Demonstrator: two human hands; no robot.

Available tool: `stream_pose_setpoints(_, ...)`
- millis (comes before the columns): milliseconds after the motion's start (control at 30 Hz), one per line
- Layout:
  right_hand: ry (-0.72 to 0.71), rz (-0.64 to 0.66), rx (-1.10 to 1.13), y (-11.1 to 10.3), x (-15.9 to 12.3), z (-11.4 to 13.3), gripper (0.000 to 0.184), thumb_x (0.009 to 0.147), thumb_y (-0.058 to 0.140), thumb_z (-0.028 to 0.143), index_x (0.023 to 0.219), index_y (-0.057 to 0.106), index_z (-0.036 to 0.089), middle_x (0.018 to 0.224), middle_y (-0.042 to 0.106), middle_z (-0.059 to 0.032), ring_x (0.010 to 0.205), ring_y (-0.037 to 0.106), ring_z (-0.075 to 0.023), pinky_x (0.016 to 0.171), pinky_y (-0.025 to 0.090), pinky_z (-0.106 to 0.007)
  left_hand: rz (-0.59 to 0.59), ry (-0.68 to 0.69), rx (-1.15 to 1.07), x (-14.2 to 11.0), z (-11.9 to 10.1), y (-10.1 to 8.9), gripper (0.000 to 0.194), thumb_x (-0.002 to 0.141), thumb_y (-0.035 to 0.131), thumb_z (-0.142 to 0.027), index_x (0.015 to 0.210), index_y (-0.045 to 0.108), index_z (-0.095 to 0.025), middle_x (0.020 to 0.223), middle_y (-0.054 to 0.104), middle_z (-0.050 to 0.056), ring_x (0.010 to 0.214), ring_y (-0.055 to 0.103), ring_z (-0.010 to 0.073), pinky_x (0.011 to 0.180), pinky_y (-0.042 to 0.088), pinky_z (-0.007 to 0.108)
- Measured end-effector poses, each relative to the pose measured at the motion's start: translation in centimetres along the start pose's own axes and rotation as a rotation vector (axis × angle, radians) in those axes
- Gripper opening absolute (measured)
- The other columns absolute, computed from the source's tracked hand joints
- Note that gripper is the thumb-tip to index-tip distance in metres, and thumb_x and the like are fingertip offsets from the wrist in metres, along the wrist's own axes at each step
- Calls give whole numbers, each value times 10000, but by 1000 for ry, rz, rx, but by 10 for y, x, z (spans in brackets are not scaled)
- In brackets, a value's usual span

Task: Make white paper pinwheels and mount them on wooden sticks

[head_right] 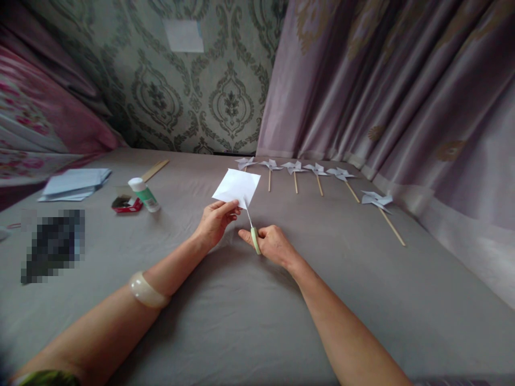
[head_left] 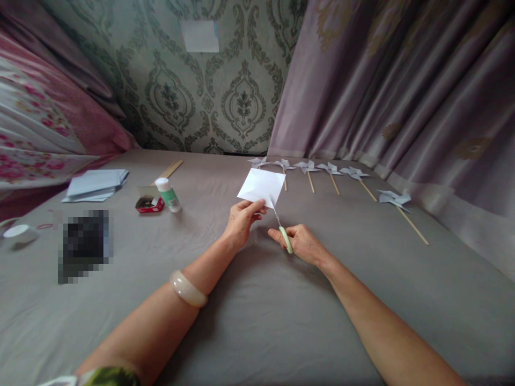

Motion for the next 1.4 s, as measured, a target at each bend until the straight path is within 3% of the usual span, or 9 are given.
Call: stream_pose_setpoints(1400,-17,-75,14,-3,-1,4,568,708,524,697,497,414,181,504,312,40,515,302,-91,486,228,-254,53,-11,80,-5,4,5,230,571,787,-327,591,664,-134,638,636,48,558,511,92,539,378,232)
Point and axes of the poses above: each hand's wrist, its own x-axis towards the middle knuckle, its own y-axis out of the palm, z = x × y, the point moved 5 cm from there along x, towards the middle knuckle
